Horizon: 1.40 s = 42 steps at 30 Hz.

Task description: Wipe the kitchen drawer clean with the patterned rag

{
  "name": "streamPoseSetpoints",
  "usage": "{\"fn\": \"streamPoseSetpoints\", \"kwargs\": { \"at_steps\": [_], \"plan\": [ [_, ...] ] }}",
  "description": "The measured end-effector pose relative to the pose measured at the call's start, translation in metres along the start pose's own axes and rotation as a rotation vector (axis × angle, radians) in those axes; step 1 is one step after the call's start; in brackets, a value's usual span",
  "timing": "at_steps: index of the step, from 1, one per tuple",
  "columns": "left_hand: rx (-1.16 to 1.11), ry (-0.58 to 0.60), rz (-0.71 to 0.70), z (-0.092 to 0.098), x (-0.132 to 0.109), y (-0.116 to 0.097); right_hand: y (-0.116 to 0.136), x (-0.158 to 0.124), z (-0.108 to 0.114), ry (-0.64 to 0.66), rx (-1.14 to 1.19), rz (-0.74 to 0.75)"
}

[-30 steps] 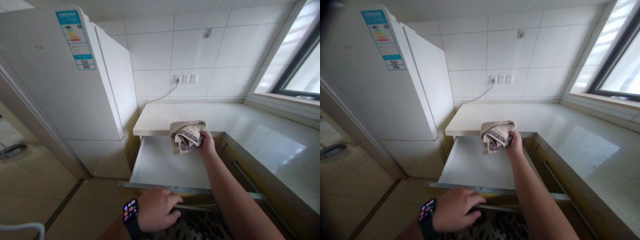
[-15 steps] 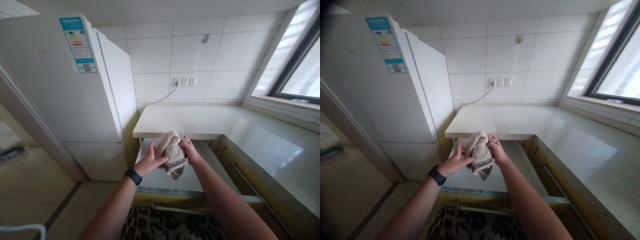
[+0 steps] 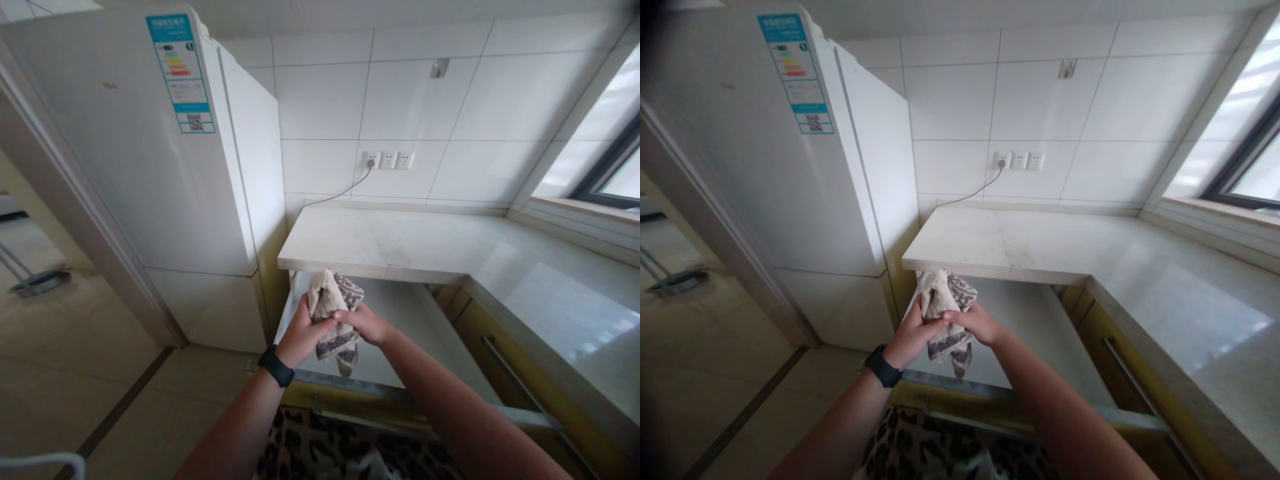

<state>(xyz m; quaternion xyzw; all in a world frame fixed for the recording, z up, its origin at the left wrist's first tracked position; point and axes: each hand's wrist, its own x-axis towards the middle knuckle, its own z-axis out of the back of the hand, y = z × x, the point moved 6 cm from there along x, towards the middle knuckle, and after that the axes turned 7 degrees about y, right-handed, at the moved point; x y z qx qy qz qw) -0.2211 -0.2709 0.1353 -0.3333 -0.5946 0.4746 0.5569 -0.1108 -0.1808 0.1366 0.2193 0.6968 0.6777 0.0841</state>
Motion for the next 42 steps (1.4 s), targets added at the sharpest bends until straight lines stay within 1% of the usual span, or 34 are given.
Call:
{"fn": "streamPoseSetpoints", "kwargs": {
  "at_steps": [2,4,6,8,10,12,14,17,19,21,23,26,29,32,36,39,42],
  "plan": [
    [0.009,0.023,-0.014,0.002,-0.002,-0.005,-0.003,0.003,-0.007,0.042,-0.007,-0.05],
    [0.015,0.045,-0.006,0.006,-0.004,-0.008,-0.002,0.005,-0.011,0.023,-0.023,-0.052],
    [0.09,0.06,0.018,0.011,-0.009,-0.01,0.001,0.007,-0.012,-0.005,-0.04,-0.03],
    [0.309,0.066,0.084,0.015,-0.017,-0.012,0.006,0.012,-0.012,-0.021,-0.063,0.003],
    [0.619,0.079,0.178,0.016,-0.029,-0.014,0.011,0.018,-0.007,-0.039,-0.108,0.038],
    [0.887,0.131,0.231,0.008,-0.042,-0.018,0.017,0.028,0.002,-0.093,-0.194,0.078],
    [1.039,0.246,0.195,-0.008,-0.051,-0.021,0.022,0.039,0.014,-0.171,-0.296,0.117],
    [1.113,0.495,0.069,-0.039,-0.06,-0.02,0.028,0.059,0.025,-0.221,-0.47,0.148],
    [1.129,0.622,0.027,-0.052,-0.063,-0.016,0.03,0.071,0.026,-0.218,-0.596,0.157],
    [1.163,0.679,0.05,-0.056,-0.065,-0.011,0.03,0.08,0.024,-0.214,-0.707,0.153],
    [1.202,0.687,0.095,-0.056,-0.065,-0.008,0.027,0.085,0.022,-0.213,-0.806,0.136],
    [1.227,0.679,0.114,-0.056,-0.068,-0.01,0.017,0.087,0.018,-0.193,-0.947,0.097],
    [1.229,0.682,0.133,-0.058,-0.071,-0.012,0.001,0.084,0.019,-0.149,-1.1,-0.017],
    [1.22,0.689,0.144,-0.059,-0.075,-0.013,-0.018,0.078,0.026,-0.096,-1.287,-0.172],
    [1.205,0.669,0.155,-0.06,-0.079,-0.011,-0.044,0.071,0.045,-0.058,-1.503,-0.338],
    [1.201,0.665,0.17,-0.06,-0.079,-0.007,-0.067,0.071,0.06,-0.063,-1.566,-0.468],
    [1.191,0.689,0.195,-0.061,-0.078,-0.003,-0.089,0.075,0.061,-0.067,-1.533,-0.548]
  ]
}}
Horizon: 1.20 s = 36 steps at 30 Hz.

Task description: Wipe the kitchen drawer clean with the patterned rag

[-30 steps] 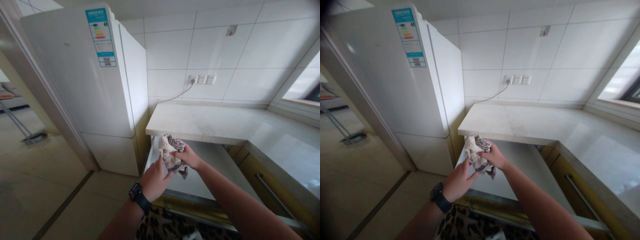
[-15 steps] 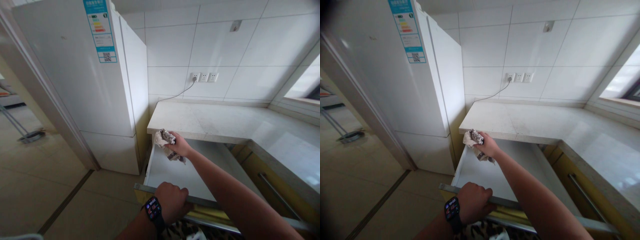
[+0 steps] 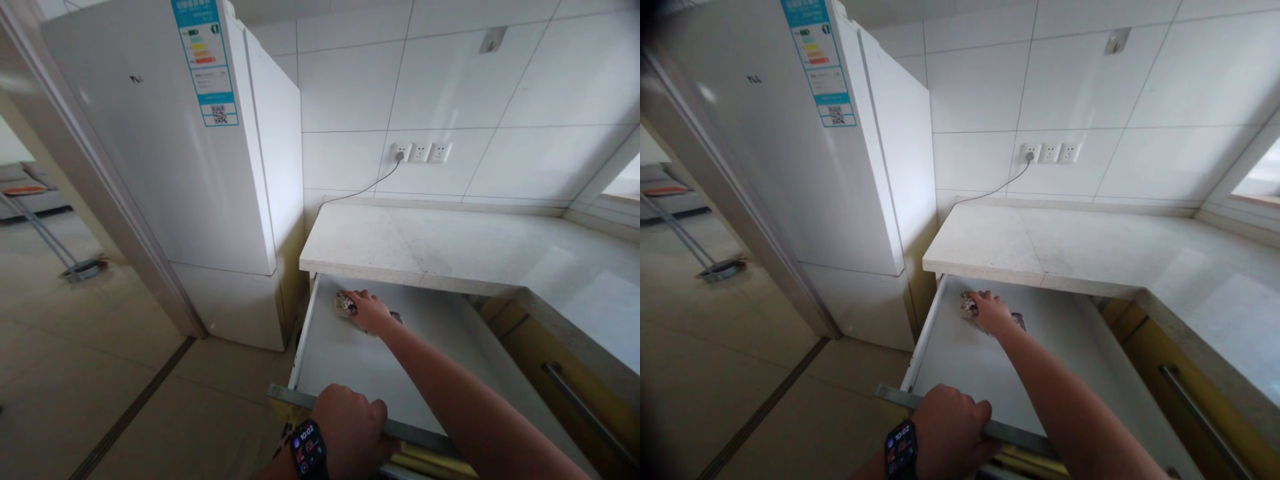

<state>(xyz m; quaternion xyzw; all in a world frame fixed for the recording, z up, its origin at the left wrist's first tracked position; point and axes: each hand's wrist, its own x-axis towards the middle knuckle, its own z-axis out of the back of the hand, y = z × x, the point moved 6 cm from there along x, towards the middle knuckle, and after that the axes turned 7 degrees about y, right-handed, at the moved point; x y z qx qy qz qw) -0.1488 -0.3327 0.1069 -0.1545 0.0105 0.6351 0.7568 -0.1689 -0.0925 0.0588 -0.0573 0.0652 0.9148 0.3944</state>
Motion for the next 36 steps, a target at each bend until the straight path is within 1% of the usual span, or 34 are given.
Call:
{"fn": "streamPoseSetpoints", "kwargs": {
  "at_steps": [3,5,7,9,10,11,12,14,16,20,21,22,23,25,28,30,31,32,33,34,36],
  "plan": [
    [-0.003,0.021,0.016,-0.001,0.002,0.002,0.015,0.0,-0.011,0.006,0.02,0.031],
    [0.0,0.022,0.016,-0.001,0.002,0.002,0.028,-0.007,-0.016,0.024,0.044,0.118],
    [0.013,0.007,0.013,0.0,0.001,0.001,0.043,-0.02,-0.019,0.087,0.104,0.291],
    [0.031,-0.014,0.014,0.001,0.0,0.0,0.056,-0.038,-0.022,0.187,0.175,0.493],
    [0.039,-0.025,0.016,0.001,-0.001,0.0,0.06,-0.045,-0.023,0.229,0.193,0.566],
    [0.045,-0.035,0.016,0.001,-0.001,-0.001,0.06,-0.051,-0.023,0.255,0.192,0.606],
    [0.05,-0.044,0.016,0.001,-0.002,-0.001,0.059,-0.054,-0.022,0.259,0.175,0.613],
    [0.06,-0.059,0.011,0.002,-0.002,-0.002,0.049,-0.053,-0.019,0.213,0.119,0.548],
    [0.071,-0.062,0.004,0.002,-0.001,-0.003,0.03,-0.045,-0.014,0.134,0.076,0.408],
    [0.084,-0.042,0.012,0.001,0.001,-0.004,-0.017,-0.031,-0.009,-0.004,0.049,0.033],
    [0.087,-0.038,0.017,0.001,0.001,-0.004,-0.023,-0.031,-0.009,-0.017,0.049,-0.023],
    [0.091,-0.037,0.022,0.001,0.001,-0.004,-0.025,-0.031,-0.01,-0.02,0.049,-0.04],
    [0.095,-0.038,0.026,0.002,0.001,-0.004,-0.022,-0.032,-0.011,-0.014,0.052,-0.015],
    [0.102,-0.042,0.028,0.003,0.0,-0.005,-0.002,-0.037,-0.015,0.036,0.076,0.137],
    [0.104,-0.039,0.031,0.004,-0.002,-0.004,0.044,-0.05,-0.024,0.216,0.164,0.461],
    [0.108,-0.031,0.033,0.004,-0.003,-0.004,0.069,-0.06,-0.03,0.349,0.202,0.615],
    [0.112,-0.031,0.032,0.005,-0.003,-0.004,0.077,-0.063,-0.032,0.392,0.201,0.662],
    [0.116,-0.036,0.033,0.005,-0.003,-0.004,0.081,-0.064,-0.033,0.412,0.188,0.683],
    [0.117,-0.042,0.032,0.005,-0.003,-0.005,0.081,-0.063,-0.033,0.406,0.167,0.675],
    [0.114,-0.05,0.031,0.005,-0.003,-0.005,0.077,-0.06,-0.032,0.372,0.143,0.638],
    [0.105,-0.056,0.029,0.005,-0.002,-0.005,0.06,-0.051,-0.026,0.252,0.091,0.497]
  ]
}}
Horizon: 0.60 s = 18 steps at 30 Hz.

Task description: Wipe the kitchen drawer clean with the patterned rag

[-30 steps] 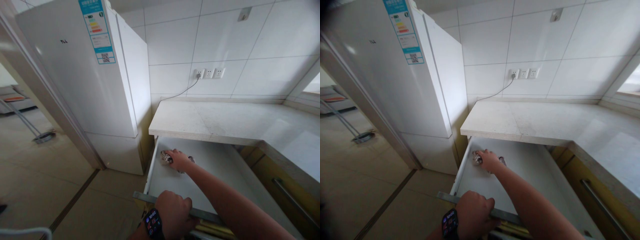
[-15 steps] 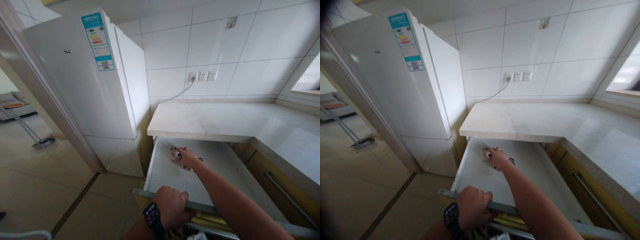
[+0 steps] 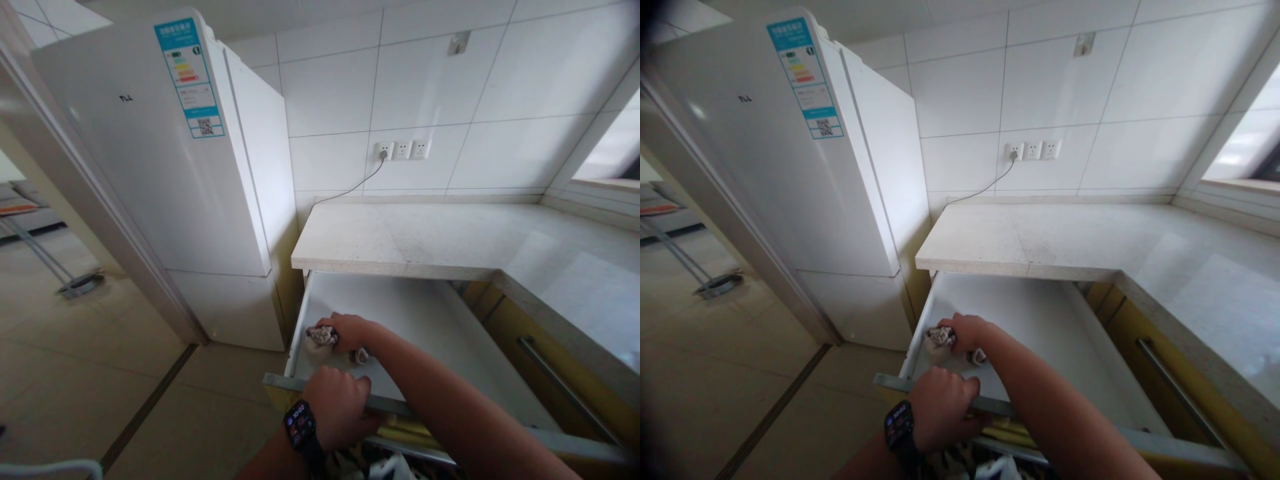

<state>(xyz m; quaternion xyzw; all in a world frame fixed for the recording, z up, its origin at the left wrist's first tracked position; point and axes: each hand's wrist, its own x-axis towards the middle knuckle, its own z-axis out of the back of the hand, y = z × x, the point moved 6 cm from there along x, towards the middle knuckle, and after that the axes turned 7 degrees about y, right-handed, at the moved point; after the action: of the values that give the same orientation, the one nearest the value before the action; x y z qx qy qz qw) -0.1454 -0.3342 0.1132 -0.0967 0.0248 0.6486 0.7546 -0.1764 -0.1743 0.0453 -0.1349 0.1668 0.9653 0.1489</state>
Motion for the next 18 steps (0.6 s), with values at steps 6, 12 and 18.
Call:
{"fn": "streamPoseSetpoints", "kwargs": {
  "at_steps": [6,12,18],
  "plan": [
    [-0.01,0.028,-0.009,0.0,0.004,0.0,-0.035,-0.014,0.01,-0.142,-0.096,-0.222],
    [-0.011,0.093,-0.035,0.003,0.01,0.0,0.023,-0.009,-0.012,-0.04,-0.153,0.129],
    [-0.01,0.197,-0.115,0.003,0.028,-0.012,0.018,-0.006,-0.005,-0.062,-0.188,0.063]
  ]
}}
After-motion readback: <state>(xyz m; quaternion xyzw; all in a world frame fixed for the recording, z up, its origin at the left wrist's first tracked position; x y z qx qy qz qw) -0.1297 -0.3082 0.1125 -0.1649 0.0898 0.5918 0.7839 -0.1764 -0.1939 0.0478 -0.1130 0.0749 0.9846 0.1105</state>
